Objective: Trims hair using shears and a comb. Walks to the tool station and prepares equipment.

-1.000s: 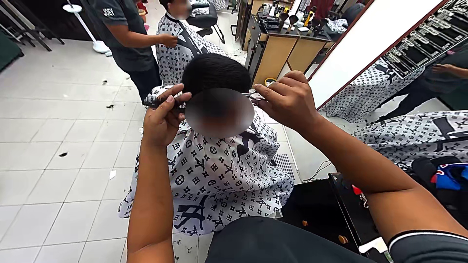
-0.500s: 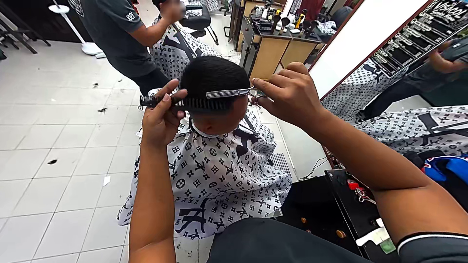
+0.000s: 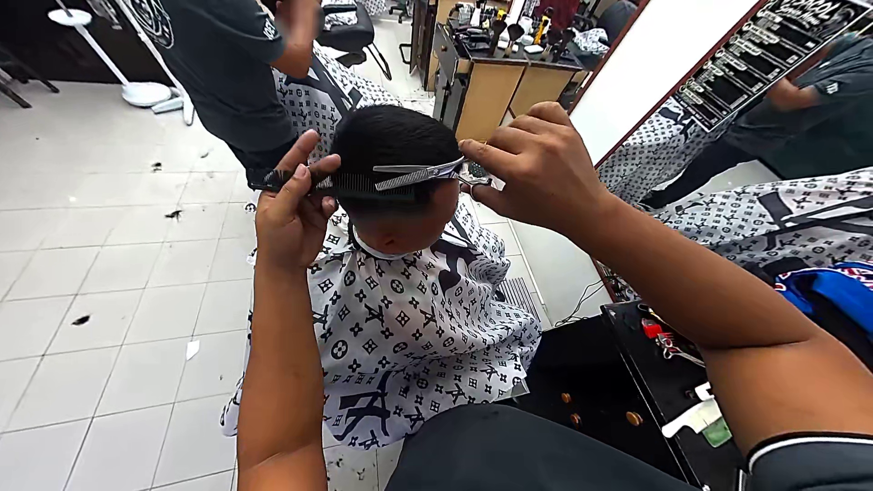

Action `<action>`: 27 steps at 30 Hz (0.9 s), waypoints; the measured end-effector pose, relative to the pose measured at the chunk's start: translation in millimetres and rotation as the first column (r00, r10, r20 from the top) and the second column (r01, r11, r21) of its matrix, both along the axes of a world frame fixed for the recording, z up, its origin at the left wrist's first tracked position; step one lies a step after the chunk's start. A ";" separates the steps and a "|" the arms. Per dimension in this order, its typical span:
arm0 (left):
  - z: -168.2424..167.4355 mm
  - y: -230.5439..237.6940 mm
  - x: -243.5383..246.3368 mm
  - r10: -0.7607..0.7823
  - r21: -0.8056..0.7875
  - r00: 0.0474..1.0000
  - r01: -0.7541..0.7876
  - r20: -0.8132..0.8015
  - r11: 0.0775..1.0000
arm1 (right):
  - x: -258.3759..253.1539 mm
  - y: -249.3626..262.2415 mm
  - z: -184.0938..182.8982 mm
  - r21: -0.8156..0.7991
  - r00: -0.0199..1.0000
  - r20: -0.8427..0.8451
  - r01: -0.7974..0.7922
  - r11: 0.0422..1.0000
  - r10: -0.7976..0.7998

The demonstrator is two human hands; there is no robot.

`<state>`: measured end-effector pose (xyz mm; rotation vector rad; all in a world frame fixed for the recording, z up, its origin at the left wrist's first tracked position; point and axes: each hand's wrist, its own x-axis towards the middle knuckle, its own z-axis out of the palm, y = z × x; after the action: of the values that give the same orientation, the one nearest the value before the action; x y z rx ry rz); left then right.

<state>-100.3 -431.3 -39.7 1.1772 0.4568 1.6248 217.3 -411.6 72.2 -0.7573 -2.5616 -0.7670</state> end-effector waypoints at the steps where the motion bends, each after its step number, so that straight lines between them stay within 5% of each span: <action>1: 3.0 -1.1 2.8 0.013 0.006 1.000 -0.013 0.013 1.000 | -1.1 -0.1 -1.4 0.006 1.000 -0.006 -0.004 1.000 0.004; 5: 12.9 -18.2 16.9 0.072 0.032 0.991 -0.076 0.109 0.997 | 5.0 -2.7 -3.9 0.003 0.994 -0.112 -0.002 1.000 0.002; 8: 18.8 -36.0 38.0 0.200 -0.171 0.950 -0.162 0.238 0.972 | 20.1 -4.5 -7.0 -0.016 0.979 -0.200 0.029 0.999 -0.032; 11: 9.8 -43.8 54.3 0.283 -0.306 0.952 -0.237 0.115 0.922 | 33.7 -4.1 -15.7 -0.003 0.966 -0.255 0.034 0.999 -0.034; 14: -13.6 -48.5 49.2 0.139 -0.189 0.990 -0.142 -0.025 0.972 | 44.3 -1.4 -30.9 0.002 0.966 -0.257 0.009 1.000 -0.008; 19: -26.8 -45.1 24.1 -0.032 -0.057 0.999 0.030 -0.035 0.998 | 44.4 14.7 -53.6 0.082 0.967 -0.231 -0.094 0.992 0.111; 23: -8.1 -43.0 28.0 0.014 0.033 0.999 -0.013 -0.053 0.999 | 34.2 22.7 -62.5 0.090 0.954 -0.255 -0.140 0.986 0.159; 27: 6.4 -54.9 49.5 0.137 -0.011 0.981 -0.137 0.137 0.991 | 39.9 24.0 -65.9 0.055 0.913 -0.366 -0.171 0.984 0.179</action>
<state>-50.8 -486.1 -33.4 1.0441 0.4586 1.8111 257.2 -387.7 6.3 -0.5889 -2.2376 -0.5344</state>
